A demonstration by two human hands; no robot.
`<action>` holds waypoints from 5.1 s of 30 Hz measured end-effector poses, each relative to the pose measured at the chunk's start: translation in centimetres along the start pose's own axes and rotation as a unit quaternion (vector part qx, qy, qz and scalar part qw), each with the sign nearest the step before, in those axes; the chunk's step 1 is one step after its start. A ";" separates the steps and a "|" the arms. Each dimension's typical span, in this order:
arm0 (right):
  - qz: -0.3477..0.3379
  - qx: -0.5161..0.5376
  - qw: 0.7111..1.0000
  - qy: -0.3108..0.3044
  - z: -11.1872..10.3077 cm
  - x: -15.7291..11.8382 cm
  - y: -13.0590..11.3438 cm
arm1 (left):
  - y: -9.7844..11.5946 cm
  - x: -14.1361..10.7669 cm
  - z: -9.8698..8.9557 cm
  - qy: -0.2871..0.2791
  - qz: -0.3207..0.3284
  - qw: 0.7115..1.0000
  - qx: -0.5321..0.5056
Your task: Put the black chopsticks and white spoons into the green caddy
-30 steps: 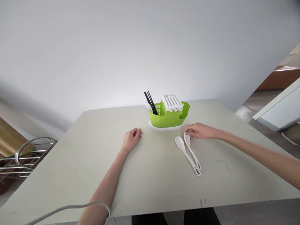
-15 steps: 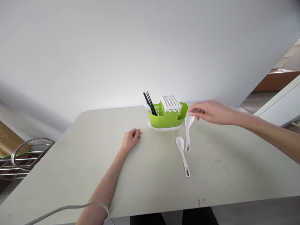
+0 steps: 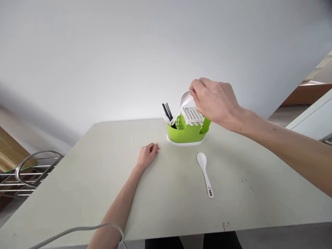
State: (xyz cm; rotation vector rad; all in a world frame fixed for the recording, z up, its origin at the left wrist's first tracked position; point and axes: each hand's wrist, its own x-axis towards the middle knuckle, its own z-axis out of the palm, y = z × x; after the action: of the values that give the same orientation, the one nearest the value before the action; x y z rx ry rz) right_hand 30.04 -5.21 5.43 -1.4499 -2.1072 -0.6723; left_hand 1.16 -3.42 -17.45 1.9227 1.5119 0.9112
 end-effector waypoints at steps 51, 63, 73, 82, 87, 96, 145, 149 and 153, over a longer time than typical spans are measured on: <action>-0.204 0.167 0.890 -0.372 5.4 -5.4 -1.1 | 0.2 -0.1 0.0 -0.002 0.005 1.000 0.009; -0.118 0.106 0.864 -0.478 8.6 -12.2 4.1 | 0.2 0.0 -0.1 -0.006 -0.005 1.000 0.009; 0.055 0.285 0.807 -0.515 11.4 -14.7 4.3 | 0.2 0.0 0.0 -0.005 0.002 1.000 0.010; 0.129 0.405 0.809 -0.406 6.3 -10.8 2.3 | 0.1 0.2 0.0 -0.004 0.008 1.000 0.022; 0.099 0.347 0.916 -0.173 2.2 -5.9 0.6 | 0.0 0.1 0.0 0.000 0.005 1.000 0.021; 0.017 0.094 0.993 0.066 1.2 -1.4 -0.6 | 0.1 0.0 0.0 0.000 0.008 1.000 0.026; -0.063 0.108 0.992 -0.035 8.5 -8.6 1.9 | 0.2 -0.2 0.0 -0.012 0.015 0.999 0.046; -0.069 0.091 0.991 -0.062 10.0 -8.8 1.1 | 0.2 -0.1 -0.1 -0.008 0.018 0.999 0.047; -0.055 0.089 0.993 -0.051 10.4 -9.1 0.5 | 0.3 -0.2 0.0 -0.009 0.011 0.999 0.047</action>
State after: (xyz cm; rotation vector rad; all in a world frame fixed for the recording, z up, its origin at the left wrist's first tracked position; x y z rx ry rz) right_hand 32.18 -4.69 -8.20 -1.3051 -2.2747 -0.4451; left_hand 1.31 -3.64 -17.22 2.0123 1.5502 0.8440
